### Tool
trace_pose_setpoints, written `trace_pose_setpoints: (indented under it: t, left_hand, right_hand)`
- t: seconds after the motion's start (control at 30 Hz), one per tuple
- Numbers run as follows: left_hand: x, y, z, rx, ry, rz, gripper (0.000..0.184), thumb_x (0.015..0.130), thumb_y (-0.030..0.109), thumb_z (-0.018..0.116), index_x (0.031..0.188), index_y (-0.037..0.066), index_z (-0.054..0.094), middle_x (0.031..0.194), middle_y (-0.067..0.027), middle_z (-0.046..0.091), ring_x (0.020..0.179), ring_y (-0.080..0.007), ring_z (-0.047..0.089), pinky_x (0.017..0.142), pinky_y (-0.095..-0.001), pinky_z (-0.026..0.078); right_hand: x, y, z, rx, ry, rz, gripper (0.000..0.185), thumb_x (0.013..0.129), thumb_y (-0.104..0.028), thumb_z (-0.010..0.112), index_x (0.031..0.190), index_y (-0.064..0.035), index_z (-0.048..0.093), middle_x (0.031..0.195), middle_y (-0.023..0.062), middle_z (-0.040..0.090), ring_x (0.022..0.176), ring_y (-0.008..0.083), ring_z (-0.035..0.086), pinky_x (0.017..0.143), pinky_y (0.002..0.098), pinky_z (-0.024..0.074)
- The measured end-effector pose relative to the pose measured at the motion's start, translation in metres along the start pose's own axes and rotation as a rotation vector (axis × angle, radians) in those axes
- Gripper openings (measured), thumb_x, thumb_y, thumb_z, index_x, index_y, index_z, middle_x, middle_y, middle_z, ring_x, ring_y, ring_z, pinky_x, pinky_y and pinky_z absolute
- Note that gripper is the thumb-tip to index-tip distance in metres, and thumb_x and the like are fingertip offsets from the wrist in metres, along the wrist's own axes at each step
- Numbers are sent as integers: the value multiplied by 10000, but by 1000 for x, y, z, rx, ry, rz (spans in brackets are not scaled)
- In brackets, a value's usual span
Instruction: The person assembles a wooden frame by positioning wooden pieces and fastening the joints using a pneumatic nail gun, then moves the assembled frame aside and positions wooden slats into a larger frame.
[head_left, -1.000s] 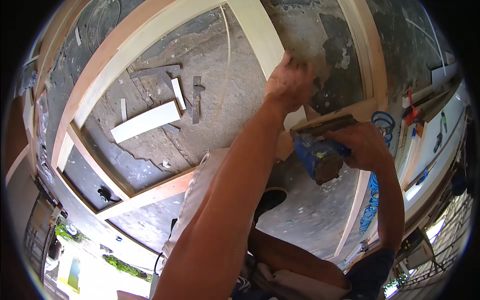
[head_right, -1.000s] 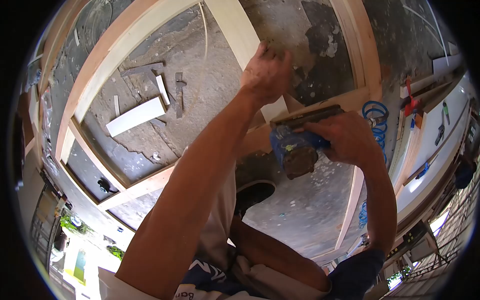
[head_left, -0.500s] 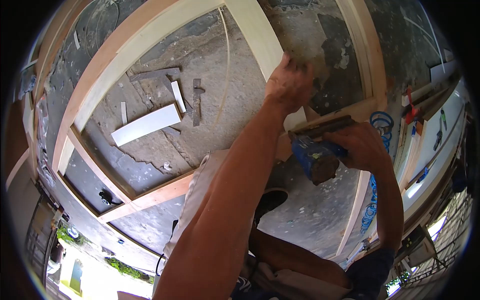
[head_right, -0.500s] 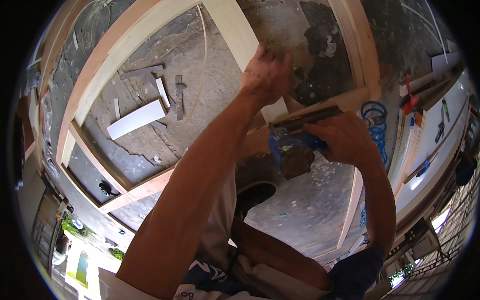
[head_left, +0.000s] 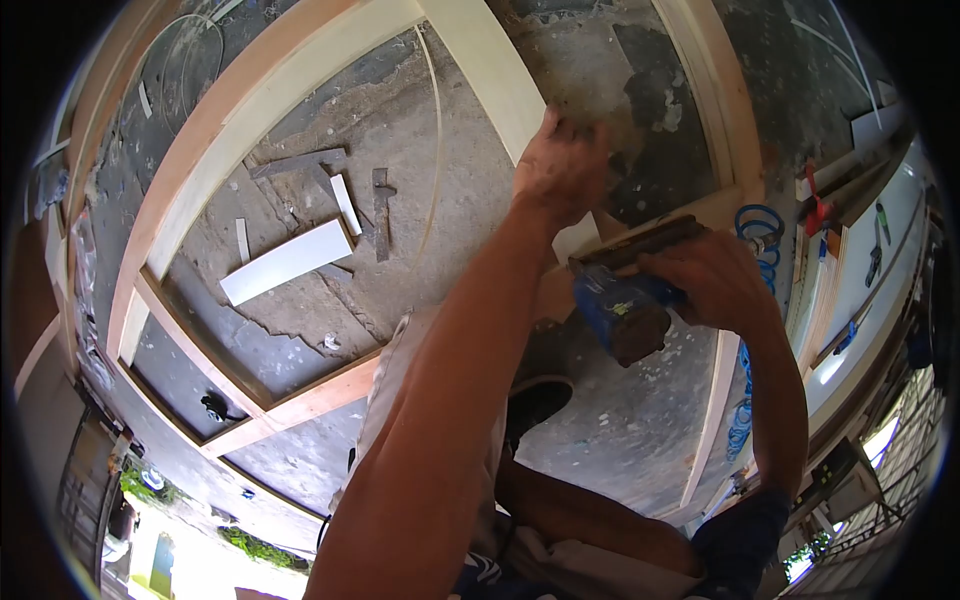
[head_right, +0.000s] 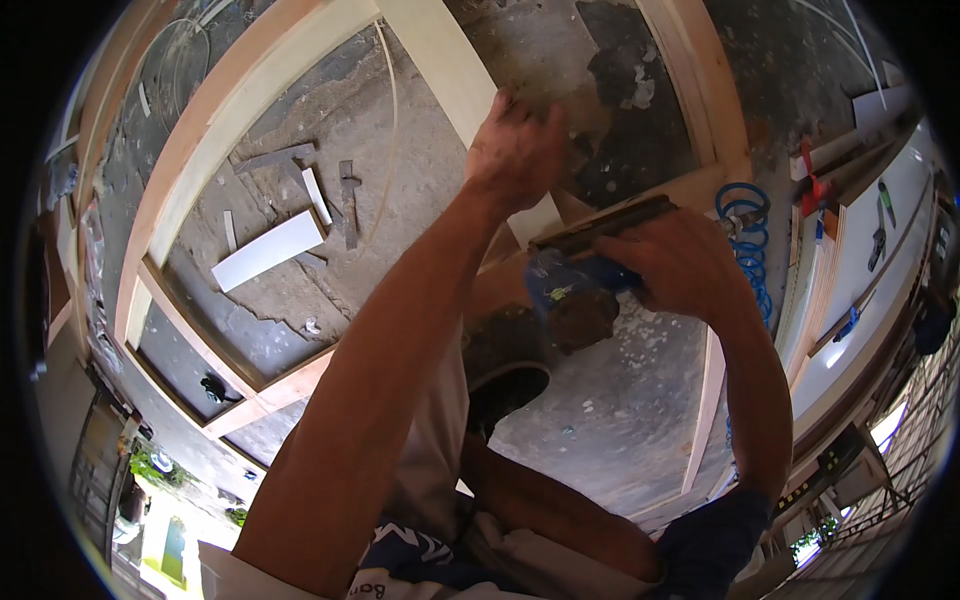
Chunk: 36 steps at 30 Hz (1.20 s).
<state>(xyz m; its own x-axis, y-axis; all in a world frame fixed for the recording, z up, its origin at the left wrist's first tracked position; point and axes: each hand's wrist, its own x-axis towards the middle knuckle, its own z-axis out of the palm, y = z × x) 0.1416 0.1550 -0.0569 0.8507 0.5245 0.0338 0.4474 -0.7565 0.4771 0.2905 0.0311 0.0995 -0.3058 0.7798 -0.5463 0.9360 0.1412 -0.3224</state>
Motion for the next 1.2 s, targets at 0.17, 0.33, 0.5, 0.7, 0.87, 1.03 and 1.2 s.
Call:
trace_pose_setpoints:
  t: [0.17, 0.33, 0.5, 0.7, 0.87, 1.03, 1.2]
  left_hand:
    - [-1, 0, 1, 30, 17, 10, 209, 863, 156, 545, 1024, 23, 556, 802, -174, 696, 957, -303, 652, 1080, -419, 319]
    - [0, -1, 3, 65, 67, 29, 212, 860, 158, 546, 1022, 21, 557, 789, -172, 697, 936, -301, 654, 1071, -419, 324]
    - [-1, 0, 3, 42, 20, 13, 229, 853, 164, 559, 1035, 24, 562, 786, -184, 696, 955, -308, 648, 1075, -421, 322]
    - [-1, 0, 3, 56, 32, 13, 224, 865, 177, 561, 1035, 31, 557, 781, -179, 694, 963, -308, 639, 1067, -412, 317]
    - [-1, 0, 1, 52, 0, 14, 227, 871, 187, 562, 1038, 33, 555, 786, -176, 695, 965, -303, 638, 1064, -410, 315]
    - [0, 0, 0, 50, -39, -4, 249, 880, 197, 560, 1066, 32, 562, 796, -173, 701, 977, -297, 638, 1070, -411, 309]
    - [0, 1, -1, 63, -78, -8, 333, 900, 215, 549, 1158, 6, 563, 839, -176, 711, 1014, -294, 632, 1080, -413, 300]
  right_hand:
    - [-21, 15, 0, 56, 25, 116, 581, 562, -68, 823, 1120, -180, 706, 869, 30, 724, 850, 255, 702, 709, 406, 540]
    - [-31, 23, 8, 64, 68, 112, 603, 537, -63, 835, 1118, -160, 710, 859, 49, 726, 804, 276, 703, 692, 414, 538]
    - [-27, 20, 9, 81, 106, 75, 604, 518, -64, 849, 1103, -134, 717, 840, 60, 725, 770, 287, 705, 683, 420, 537]
    - [-23, 18, 4, 61, 67, 82, 603, 504, -66, 856, 1089, -129, 724, 868, 67, 736, 800, 282, 712, 697, 407, 546]
    - [-24, 21, 9, 88, 110, 49, 643, 458, -44, 833, 1089, -112, 727, 885, 86, 739, 788, 305, 704, 665, 411, 522]
    - [-22, 19, 5, 76, 65, 74, 621, 470, -35, 825, 1080, -102, 730, 909, 89, 744, 800, 307, 704, 683, 410, 528]
    - [-24, 21, 9, 74, 78, 77, 606, 473, -38, 824, 1069, -101, 732, 921, 84, 747, 813, 306, 707, 694, 410, 532]
